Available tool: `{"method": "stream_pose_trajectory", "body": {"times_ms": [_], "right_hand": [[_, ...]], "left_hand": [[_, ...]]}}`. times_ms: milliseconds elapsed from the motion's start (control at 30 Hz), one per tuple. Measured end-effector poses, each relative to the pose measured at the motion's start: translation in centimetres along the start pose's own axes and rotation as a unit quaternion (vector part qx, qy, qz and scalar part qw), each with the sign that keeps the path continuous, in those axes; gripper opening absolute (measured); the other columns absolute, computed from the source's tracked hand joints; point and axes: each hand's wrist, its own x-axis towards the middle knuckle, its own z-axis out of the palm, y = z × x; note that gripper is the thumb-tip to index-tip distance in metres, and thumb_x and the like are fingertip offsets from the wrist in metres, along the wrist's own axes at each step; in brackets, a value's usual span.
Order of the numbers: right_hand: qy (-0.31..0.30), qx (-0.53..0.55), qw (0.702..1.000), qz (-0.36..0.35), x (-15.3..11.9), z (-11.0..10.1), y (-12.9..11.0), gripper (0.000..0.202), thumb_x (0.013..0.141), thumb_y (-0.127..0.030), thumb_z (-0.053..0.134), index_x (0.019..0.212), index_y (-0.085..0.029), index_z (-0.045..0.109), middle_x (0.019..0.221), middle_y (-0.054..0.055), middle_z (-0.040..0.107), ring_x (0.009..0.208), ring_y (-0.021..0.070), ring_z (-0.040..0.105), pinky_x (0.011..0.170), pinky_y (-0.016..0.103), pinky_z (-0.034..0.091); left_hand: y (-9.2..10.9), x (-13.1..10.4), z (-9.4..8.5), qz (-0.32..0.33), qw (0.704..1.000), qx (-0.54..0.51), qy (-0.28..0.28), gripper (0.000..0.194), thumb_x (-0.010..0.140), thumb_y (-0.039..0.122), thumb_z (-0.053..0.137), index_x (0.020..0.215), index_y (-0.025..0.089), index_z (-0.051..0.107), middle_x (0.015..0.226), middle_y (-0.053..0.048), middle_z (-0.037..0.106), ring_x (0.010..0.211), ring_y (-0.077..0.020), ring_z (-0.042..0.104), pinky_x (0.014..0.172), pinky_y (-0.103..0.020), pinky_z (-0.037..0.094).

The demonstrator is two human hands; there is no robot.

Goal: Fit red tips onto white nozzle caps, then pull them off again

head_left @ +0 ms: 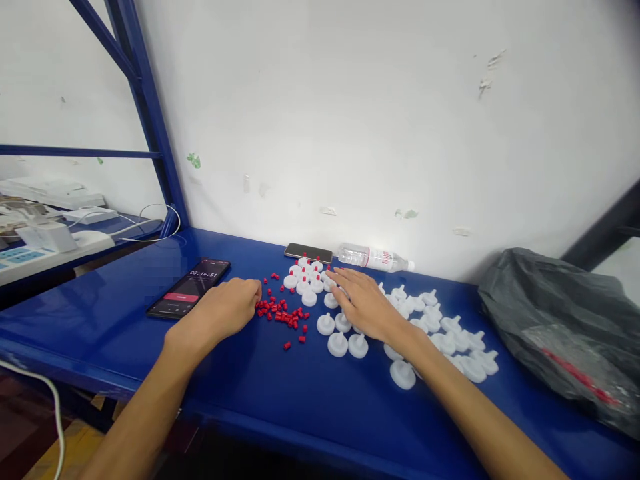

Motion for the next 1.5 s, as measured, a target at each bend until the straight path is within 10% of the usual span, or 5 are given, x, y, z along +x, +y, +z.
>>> {"method": "stream_pose_trajectory", "body": {"times_ms": [167, 567, 1033, 1500], "right_hand": [[-0.027, 0.006, 0.999, -0.017, -0.1, 0.5, 0.8, 0.044, 0.107, -0.029, 0.035, 0.142, -0.018, 0.06, 0.147, 0.012, 0.06, 0.142, 0.0321, 0.049, 0.116, 0.062, 0.037], [0.15, 0.094, 0.984, -0.013, 0.1, -2.1, -1.5, 0.023, 0.095, -0.022, 0.064, 0.117, -0.026, 0.068, 0.118, 0.007, 0.068, 0.103, 0.0254, 0.069, 0.089, 0.041, 0.057], [0.108, 0.115, 0.968, -0.198, -1.1, -2.5, -4.5, 0.085, 0.098, -0.01, 0.052, 0.164, -0.033, 0.005, 0.142, 0.009, 0.059, 0.126, 0.0246, 0.06, 0.107, 0.047, 0.053], [0.144, 0.149, 0.964, -0.166, -1.1, -2.4, -4.7, 0.072, 0.098, -0.023, 0.065, 0.159, -0.03, 0.028, 0.127, 0.005, 0.07, 0.121, 0.023, 0.064, 0.105, 0.044, 0.054]], "left_hand": [[0.6, -0.2, -0.3, 0.023, 1.0, 0.0, 0.004, 0.029, 0.09, 0.014, 0.038, 0.079, 0.023, 0.064, 0.082, -0.01, 0.07, 0.069, -0.0251, 0.064, 0.06, -0.033, 0.036], [2.4, -0.9, -1.8, 0.01, 0.995, -0.015, 0.097, 0.035, 0.103, 0.033, 0.031, 0.095, 0.026, 0.065, 0.085, -0.007, 0.072, 0.078, -0.027, 0.067, 0.064, -0.034, 0.036], [6.9, -2.2, -0.6, 0.195, 0.962, -0.087, 0.171, 0.027, 0.107, 0.029, 0.033, 0.103, 0.021, 0.058, 0.1, -0.005, 0.069, 0.085, -0.0212, 0.065, 0.072, -0.033, 0.042], [6.9, -2.2, -0.8, 0.209, 0.938, -0.203, 0.186, 0.035, 0.108, 0.034, 0.033, 0.083, 0.021, 0.054, 0.082, 0.0, 0.062, 0.074, -0.0173, 0.054, 0.068, -0.031, 0.034]]}}
